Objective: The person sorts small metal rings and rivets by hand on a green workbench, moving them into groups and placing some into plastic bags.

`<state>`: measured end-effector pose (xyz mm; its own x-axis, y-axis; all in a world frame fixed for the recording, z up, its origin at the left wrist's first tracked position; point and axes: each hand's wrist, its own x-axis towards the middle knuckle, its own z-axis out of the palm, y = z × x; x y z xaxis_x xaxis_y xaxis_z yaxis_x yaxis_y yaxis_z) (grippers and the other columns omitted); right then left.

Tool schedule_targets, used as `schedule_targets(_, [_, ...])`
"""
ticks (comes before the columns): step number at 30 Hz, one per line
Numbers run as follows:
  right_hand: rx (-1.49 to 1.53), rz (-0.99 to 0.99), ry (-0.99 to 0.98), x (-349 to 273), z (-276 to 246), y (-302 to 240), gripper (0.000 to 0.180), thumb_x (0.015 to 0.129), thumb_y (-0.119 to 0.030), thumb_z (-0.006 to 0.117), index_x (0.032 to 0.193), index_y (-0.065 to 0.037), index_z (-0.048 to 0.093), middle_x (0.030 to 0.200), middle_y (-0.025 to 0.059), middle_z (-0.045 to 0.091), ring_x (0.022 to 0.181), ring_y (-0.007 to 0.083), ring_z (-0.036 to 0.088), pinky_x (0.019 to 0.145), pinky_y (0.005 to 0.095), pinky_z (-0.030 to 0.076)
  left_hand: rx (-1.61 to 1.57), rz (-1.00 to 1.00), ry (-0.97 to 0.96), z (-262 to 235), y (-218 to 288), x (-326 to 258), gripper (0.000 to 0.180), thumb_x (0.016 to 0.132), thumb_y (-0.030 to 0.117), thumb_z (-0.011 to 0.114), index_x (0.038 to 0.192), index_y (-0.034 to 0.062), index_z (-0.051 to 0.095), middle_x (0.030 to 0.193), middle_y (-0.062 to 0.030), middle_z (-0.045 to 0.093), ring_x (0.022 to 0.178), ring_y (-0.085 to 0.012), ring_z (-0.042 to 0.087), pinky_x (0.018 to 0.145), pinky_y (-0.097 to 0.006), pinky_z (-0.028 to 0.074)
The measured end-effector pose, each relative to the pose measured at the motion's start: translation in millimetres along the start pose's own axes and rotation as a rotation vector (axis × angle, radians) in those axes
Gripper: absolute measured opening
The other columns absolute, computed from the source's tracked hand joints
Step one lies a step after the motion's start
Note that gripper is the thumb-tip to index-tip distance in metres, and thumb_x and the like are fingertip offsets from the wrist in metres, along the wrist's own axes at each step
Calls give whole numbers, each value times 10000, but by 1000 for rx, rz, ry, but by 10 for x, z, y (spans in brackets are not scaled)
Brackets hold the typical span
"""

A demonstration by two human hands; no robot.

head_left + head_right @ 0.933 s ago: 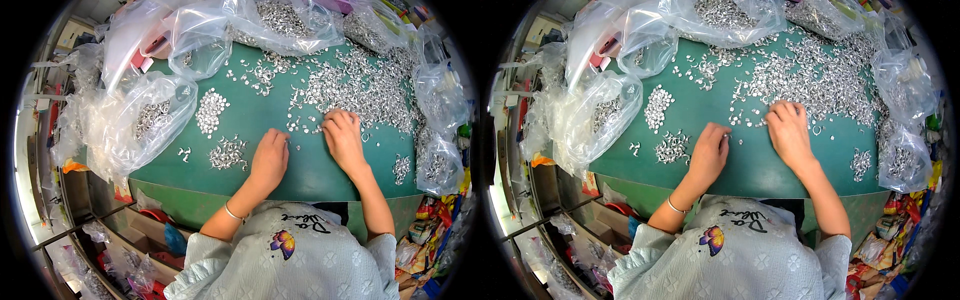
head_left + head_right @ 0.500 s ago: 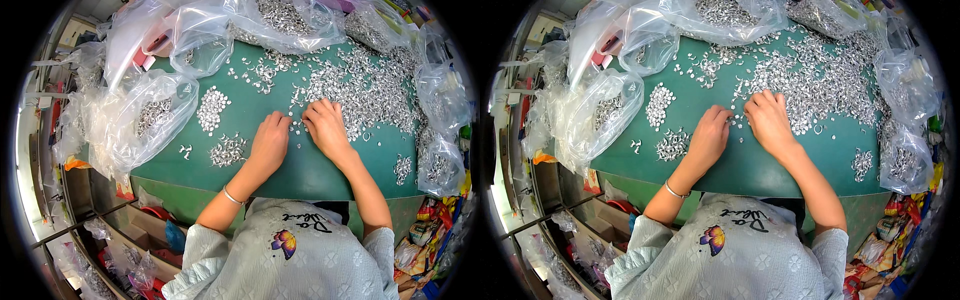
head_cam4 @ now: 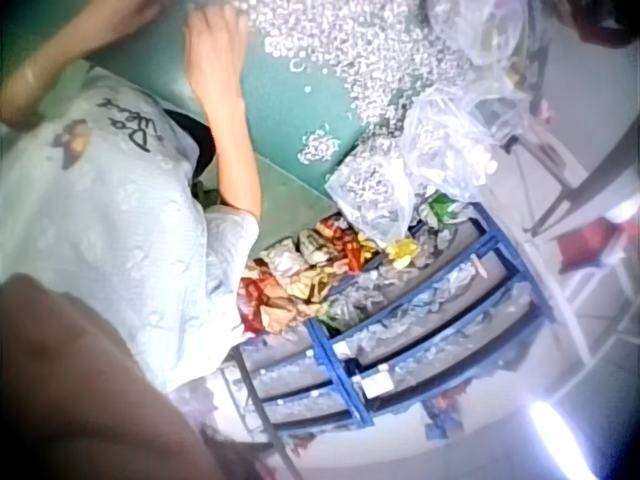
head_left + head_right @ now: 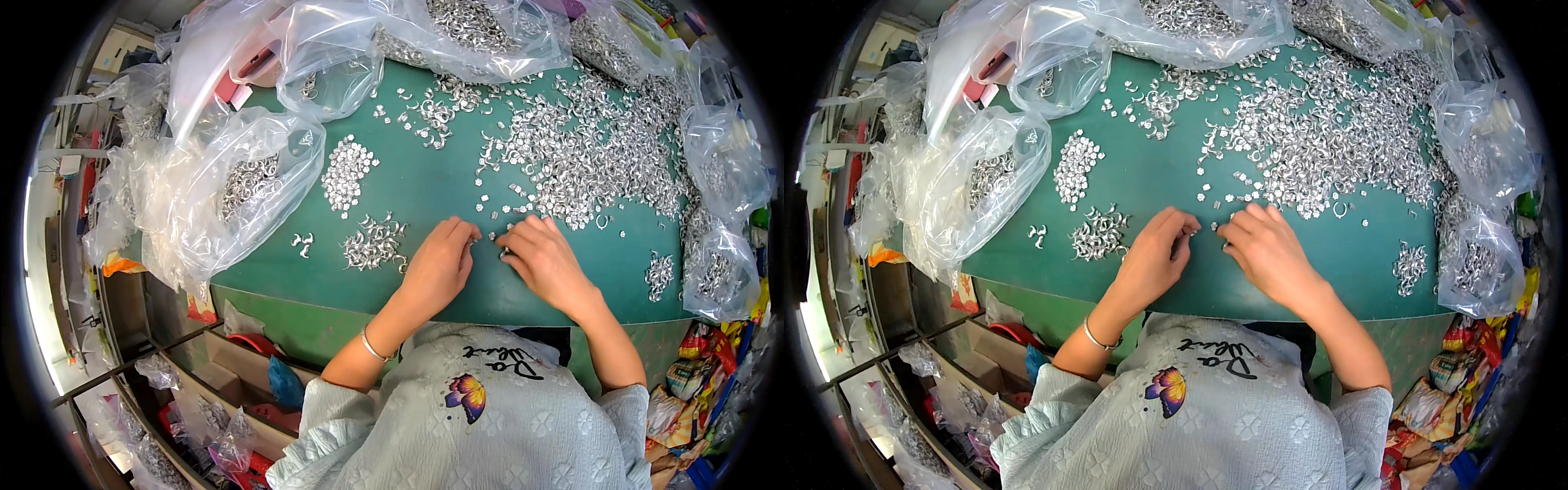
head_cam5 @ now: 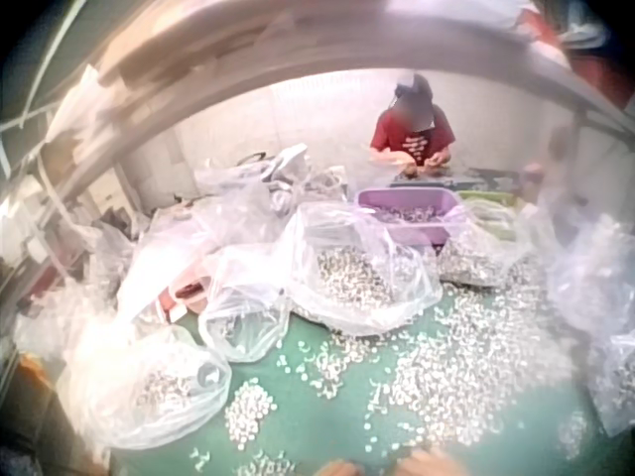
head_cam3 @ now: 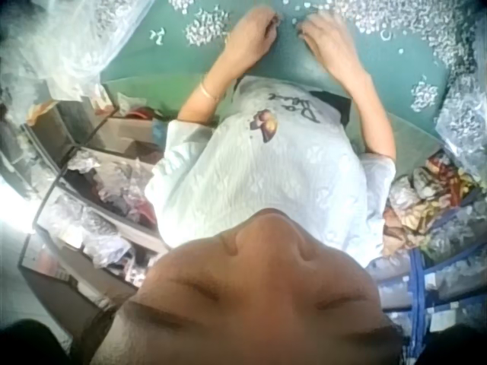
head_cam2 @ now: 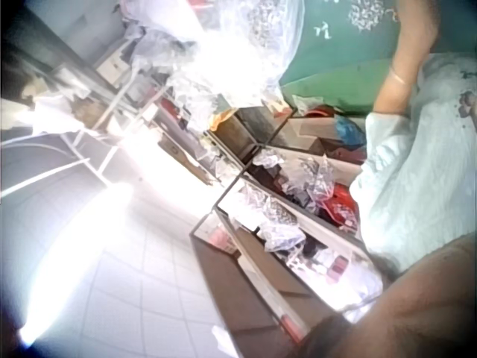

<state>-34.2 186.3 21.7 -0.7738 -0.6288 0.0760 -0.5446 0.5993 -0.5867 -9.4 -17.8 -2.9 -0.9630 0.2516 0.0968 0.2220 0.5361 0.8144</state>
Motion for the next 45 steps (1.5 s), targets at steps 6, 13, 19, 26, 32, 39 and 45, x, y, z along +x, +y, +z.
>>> schedule_targets(6, [-53,-18,281,560,35,217,152,777,-40,673,927,-31,652,958,83,592,980,270,532,850,379,418,99,73,44,38,166,22,275,781,-38,678,1027,-6,560,1055,-133,509,950,-317,534,835,-381,462])
schedule_targets(13, [-206,-67,307,662,115,372,70,803,-62,654,871,-46,645,975,58,573,970,261,520,831,386,406,124,87,-10,183,83,-159,215,786,-39,663,982,-8,581,1013,-139,533,928,-325,541,819,-393,472])
schedule_targets(19, [-135,45,47,-68,-86,123,118,774,-42,692,883,-44,648,901,72,575,905,265,543,818,374,416,-33,102,-33,383,192,-232,274,807,-49,643,1070,-10,577,1035,-154,550,946,-325,556,819,-386,481])
schedule_targets(26, [-4,109,283,333,-122,418,190,811,-27,660,1000,-17,654,1074,107,609,1013,303,546,892,395,432,23,108,117,248,195,11,397,827,-55,621,1210,-6,530,1114,-173,562,1005,-340,545,864,-411,464])
schedule_targets(32, [-259,-47,300,605,68,495,265,827,-49,654,1091,-39,654,1166,97,607,1142,287,535,983,425,392,271,149,157,95,-104,623,359,820,-34,629,1170,6,565,1093,-161,550,992,-347,531,876,-432,446])
schedule_targets(39, [-146,72,252,284,-139,512,247,807,-69,675,1052,-42,656,1202,96,599,1255,279,494,1035,425,373,342,173,198,210,-241,1053,305,788,5,693,1076,14,594,972,-155,563,914,-350,573,803,-421,473])
schedule_targets(45, [-202,1,267,346,-50,445,298,809,-92,692,1098,-32,648,1256,116,571,1252,317,481,1052,449,364,301,187,189,177,-240,1101,306,770,-1,709,1050,1,588,940,-142,599,834,-313,611,742,-397,505])
